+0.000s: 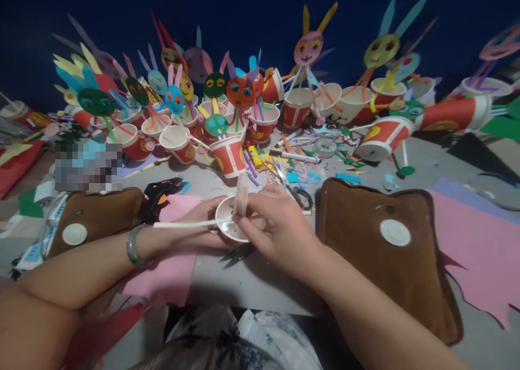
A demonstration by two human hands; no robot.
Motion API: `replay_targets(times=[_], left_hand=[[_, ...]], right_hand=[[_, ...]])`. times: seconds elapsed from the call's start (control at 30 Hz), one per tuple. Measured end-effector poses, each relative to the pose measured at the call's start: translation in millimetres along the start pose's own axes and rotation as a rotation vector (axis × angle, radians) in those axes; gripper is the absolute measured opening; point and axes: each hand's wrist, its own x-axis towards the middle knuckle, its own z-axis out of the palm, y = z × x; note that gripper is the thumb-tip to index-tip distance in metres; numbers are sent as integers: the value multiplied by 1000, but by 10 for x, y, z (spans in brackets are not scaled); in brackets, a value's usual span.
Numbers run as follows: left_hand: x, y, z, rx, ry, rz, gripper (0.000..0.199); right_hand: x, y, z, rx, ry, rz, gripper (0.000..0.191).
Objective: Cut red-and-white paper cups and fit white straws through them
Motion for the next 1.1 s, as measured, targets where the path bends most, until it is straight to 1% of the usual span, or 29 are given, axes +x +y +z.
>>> replay_targets(times=[0.1, 0.17, 0.3, 0.33, 0.4, 0.5, 0.57, 0.63, 0.73, 0.83, 0.93, 1.1], left_hand=[[-29, 25, -31, -95, -114, 24, 64], [-59, 64, -50, -118, -126, 37, 63], [-140, 226, -60, -50, -138, 26, 60], [-159, 274, -57, -36, -121, 27, 60], [-184, 368, -40, -20, -114, 28, 53], [-189, 475, 11, -46, -176, -7, 35], [-183, 503, 55, -89, -194, -50, 32], [-181, 492, 90, -136, -173, -82, 33], [-188, 433, 115, -226, -136, -101, 34], [-189, 366, 114, -295, -129, -107, 33], [-173, 307, 106, -312, -128, -105, 32], [-142, 235, 81, -315, -111, -104, 35]], right_hand=[[6, 6, 13, 26, 6, 53, 15], [3, 12, 25, 56, 24, 87, 14], [4, 21, 39, 105, 46, 111, 15], [9, 20, 38, 113, 49, 108, 14], [23, 11, 32, 104, 63, 89, 17], [42, -8, 21, 9, 113, 12, 18], [46, -10, 20, -59, 138, -45, 18], [40, 6, 26, -97, 128, -68, 19], [24, 54, 35, -102, 80, -55, 18], [16, 94, 33, -98, 46, -39, 17], [18, 94, 25, -92, 19, -36, 16], [16, 42, -3, -112, -40, -3, 17]])
